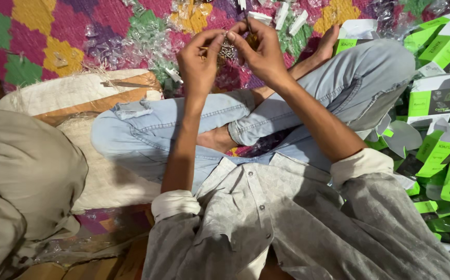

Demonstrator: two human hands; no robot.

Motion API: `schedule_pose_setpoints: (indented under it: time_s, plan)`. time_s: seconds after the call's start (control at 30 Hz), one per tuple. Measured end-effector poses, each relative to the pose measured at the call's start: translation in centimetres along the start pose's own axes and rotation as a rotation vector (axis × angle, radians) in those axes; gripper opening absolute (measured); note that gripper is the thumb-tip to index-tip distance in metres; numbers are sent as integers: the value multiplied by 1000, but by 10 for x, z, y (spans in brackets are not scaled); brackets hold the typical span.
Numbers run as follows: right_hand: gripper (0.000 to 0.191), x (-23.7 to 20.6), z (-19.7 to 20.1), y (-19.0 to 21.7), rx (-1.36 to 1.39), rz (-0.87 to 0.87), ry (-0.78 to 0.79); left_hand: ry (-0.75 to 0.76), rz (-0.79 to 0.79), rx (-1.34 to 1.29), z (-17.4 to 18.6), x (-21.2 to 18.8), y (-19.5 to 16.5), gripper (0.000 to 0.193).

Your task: The person sits cross-legged on a mat and repeatedly picks up small metal pins and white plastic connectors, joining them by hand. The person places the assembled units into a pile on the mat and occasionally uses a screwdriver to adjust components.

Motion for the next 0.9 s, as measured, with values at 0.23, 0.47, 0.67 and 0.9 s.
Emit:
schedule_pose_setpoints:
  time_s: [0.23,0.47,0.67,0.9]
  plan:
    - [18,1,-8,-5,23,-103,61,-8,-37,-48,3,-2,18,3]
    - [30,1,-8,42,-472,161,84,36,-140,426,-9,-3,-11,8]
    - [19,3,-1,34,-609,53,100,73,-73,289,-7,-1,-4,13]
    - [6,-1,0,-3,-52,45,64,124,-21,-70,-15,5,16,20]
Point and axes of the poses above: each hand's wrist, its own x-axis towards the middle knuckle, its own z-axis out of the back of the hand, y = z × x, the point moved 10 cm from there along x, towards the middle knuckle, and after that the axes turned 15 degrees about y, right-handed, at the moved point
